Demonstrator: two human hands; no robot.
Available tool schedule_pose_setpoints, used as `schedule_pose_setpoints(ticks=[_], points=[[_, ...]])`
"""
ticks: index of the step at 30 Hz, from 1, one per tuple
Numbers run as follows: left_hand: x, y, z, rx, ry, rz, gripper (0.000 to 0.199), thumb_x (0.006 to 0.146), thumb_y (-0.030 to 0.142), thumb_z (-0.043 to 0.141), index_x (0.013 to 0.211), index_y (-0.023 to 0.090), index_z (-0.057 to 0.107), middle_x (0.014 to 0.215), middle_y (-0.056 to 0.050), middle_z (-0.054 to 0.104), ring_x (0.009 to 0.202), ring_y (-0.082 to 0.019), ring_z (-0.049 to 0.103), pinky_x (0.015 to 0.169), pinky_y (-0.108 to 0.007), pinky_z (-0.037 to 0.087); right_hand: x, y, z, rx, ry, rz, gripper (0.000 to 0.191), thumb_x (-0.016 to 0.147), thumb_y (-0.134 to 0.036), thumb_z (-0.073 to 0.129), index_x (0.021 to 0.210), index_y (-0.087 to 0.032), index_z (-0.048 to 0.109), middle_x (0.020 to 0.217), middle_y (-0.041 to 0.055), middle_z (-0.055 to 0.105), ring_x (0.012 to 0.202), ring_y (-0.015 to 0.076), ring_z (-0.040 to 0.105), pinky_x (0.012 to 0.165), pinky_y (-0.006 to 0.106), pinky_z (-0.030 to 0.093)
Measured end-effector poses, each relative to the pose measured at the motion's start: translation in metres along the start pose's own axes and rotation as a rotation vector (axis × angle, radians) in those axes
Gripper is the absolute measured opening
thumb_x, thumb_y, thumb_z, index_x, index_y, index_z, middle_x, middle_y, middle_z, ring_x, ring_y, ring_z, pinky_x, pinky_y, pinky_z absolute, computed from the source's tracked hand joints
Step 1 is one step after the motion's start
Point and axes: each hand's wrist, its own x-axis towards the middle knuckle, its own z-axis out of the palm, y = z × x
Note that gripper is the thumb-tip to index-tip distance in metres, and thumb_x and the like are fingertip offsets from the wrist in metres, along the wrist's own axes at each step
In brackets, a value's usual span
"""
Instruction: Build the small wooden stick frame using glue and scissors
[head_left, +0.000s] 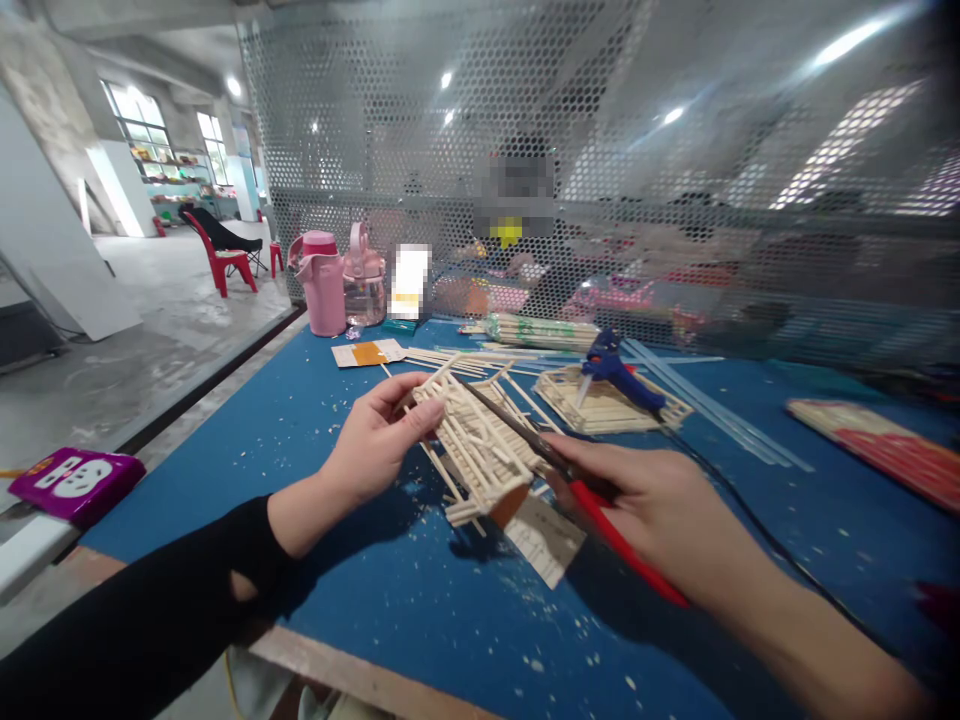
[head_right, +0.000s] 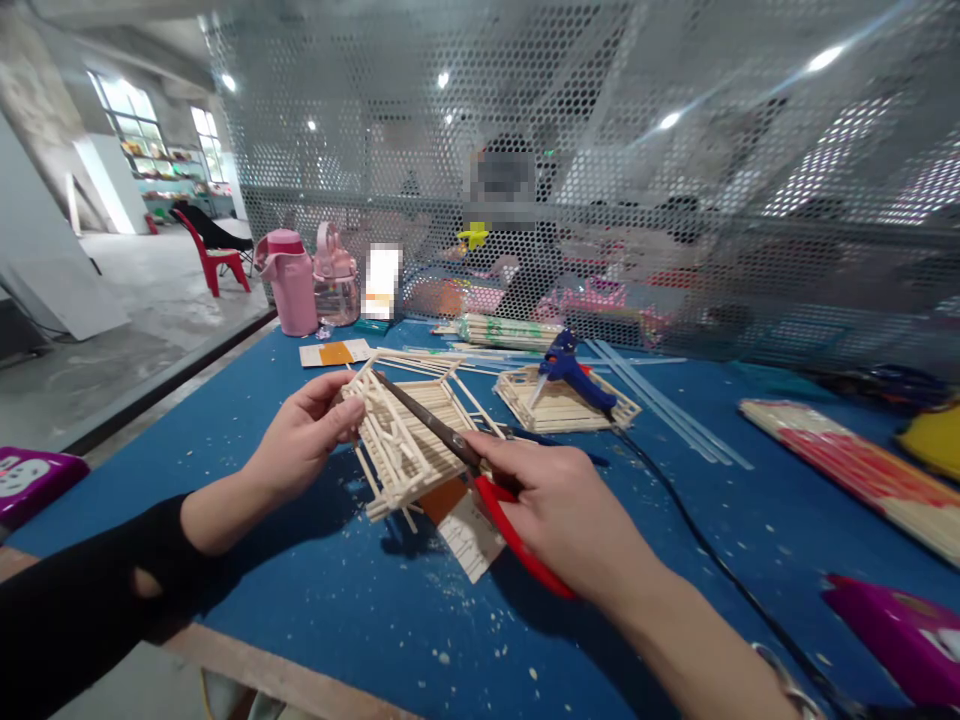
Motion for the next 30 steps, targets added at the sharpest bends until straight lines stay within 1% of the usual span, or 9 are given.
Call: schedule_pose_setpoints(ticks=[4, 7, 9, 11, 15, 18, 23, 26, 30], points=[[0.001, 0.001, 0.0, -0.006, 0.011, -0.016, 0.032, 0.065, 0.031, 0.082, 0.09, 0.016, 0.069, 0.077, 0.0, 0.066, 0.061, -0.007, 0.055, 0.056, -0.02, 0.045, 0.003, -0.016, -0.001, 0.221, -0.204, 0.268, 0.04, 0.079, -0.035, 0.052, 0.103, -0.012, 0.075, 0.078, 0.0092, 0.075, 0.058, 0.022, 0.068, 0.051, 0.03, 0.057], [0.001, 0.001, 0.0, -0.026, 0.01, -0.032, 0.033, 0.063, 0.031, 0.083, 0.089, 0.016, 0.069, 0.077, 0.0, 0.067, 0.062, -0.008, 0.057, 0.056, -0.02, 0.045, 0.004, -0.024, -0.004, 0.402, -0.302, 0.406, 0.043, 0.08, -0.042, 0.055, 0.108, -0.014, 0.073, 0.074, 0.0063, 0.073, 0.06, 0.0198, 0.067, 0.054, 0.028, 0.056], [0.001, 0.001, 0.0, -0.037, 0.007, -0.033, 0.032, 0.063, 0.03, 0.083, 0.089, 0.016, 0.069, 0.077, 0.0, 0.067, 0.062, -0.008, 0.057, 0.056, -0.02, 0.046, 0.004, -0.023, -0.005, 0.482, -0.334, 0.44, 0.042, 0.08, -0.044, 0.057, 0.11, -0.018, 0.073, 0.075, 0.0046, 0.073, 0.066, 0.0197, 0.068, 0.057, 0.027, 0.056], [0.0, 0.0, -0.001, -0.039, -0.003, -0.025, 0.031, 0.064, 0.03, 0.083, 0.089, 0.017, 0.07, 0.077, 0.0, 0.067, 0.061, -0.007, 0.056, 0.057, -0.021, 0.046, 0.004, -0.019, -0.004, 0.453, -0.308, 0.427, 0.039, 0.078, -0.043, 0.06, 0.106, -0.019, 0.074, 0.078, 0.0052, 0.074, 0.07, 0.0212, 0.069, 0.06, 0.028, 0.057], [0.0, -0.001, -0.002, -0.052, -0.032, -0.009, 0.032, 0.064, 0.032, 0.083, 0.09, 0.018, 0.071, 0.078, -0.001, 0.068, 0.061, -0.007, 0.056, 0.057, -0.021, 0.047, 0.003, -0.005, -0.002, 0.213, -0.122, 0.314, 0.035, 0.074, -0.034, 0.061, 0.101, -0.02, 0.076, 0.096, 0.0098, 0.075, 0.082, 0.0254, 0.072, 0.074, 0.035, 0.06], [-0.001, -0.001, -0.002, -0.058, -0.043, -0.008, 0.034, 0.063, 0.034, 0.084, 0.09, 0.019, 0.072, 0.077, -0.001, 0.068, 0.06, -0.007, 0.056, 0.056, -0.02, 0.047, 0.001, -0.001, -0.001, 0.114, -0.049, 0.206, 0.036, 0.076, -0.029, 0.057, 0.105, -0.017, 0.075, 0.1, 0.0112, 0.075, 0.083, 0.0254, 0.073, 0.071, 0.034, 0.061], [0.0, 0.0, -0.002, -0.038, -0.043, -0.005, 0.033, 0.063, 0.034, 0.084, 0.09, 0.019, 0.072, 0.077, -0.001, 0.067, 0.06, -0.007, 0.053, 0.058, -0.021, 0.047, 0.001, -0.003, -0.001, 0.085, -0.023, 0.097, 0.034, 0.077, -0.023, 0.053, 0.102, -0.014, 0.075, 0.094, 0.0115, 0.076, 0.077, 0.0239, 0.073, 0.066, 0.031, 0.061], [0.0, -0.001, -0.003, -0.012, -0.039, -0.007, 0.035, 0.064, 0.035, 0.083, 0.093, 0.018, 0.071, 0.079, -0.001, 0.068, 0.063, -0.008, 0.054, 0.059, -0.021, 0.046, 0.001, -0.005, -0.001, 0.108, -0.043, 0.111, 0.034, 0.078, -0.024, 0.053, 0.102, -0.015, 0.075, 0.095, 0.0108, 0.076, 0.078, 0.0251, 0.073, 0.07, 0.033, 0.062], [-0.001, 0.0, -0.002, 0.015, -0.018, 0.002, 0.035, 0.064, 0.037, 0.083, 0.09, 0.018, 0.069, 0.079, -0.001, 0.067, 0.064, -0.009, 0.054, 0.058, -0.022, 0.044, 0.002, -0.008, -0.001, 0.172, -0.099, 0.164, 0.03, 0.079, -0.027, 0.053, 0.099, -0.023, 0.077, 0.097, 0.0067, 0.075, 0.082, 0.0263, 0.073, 0.077, 0.037, 0.061]])
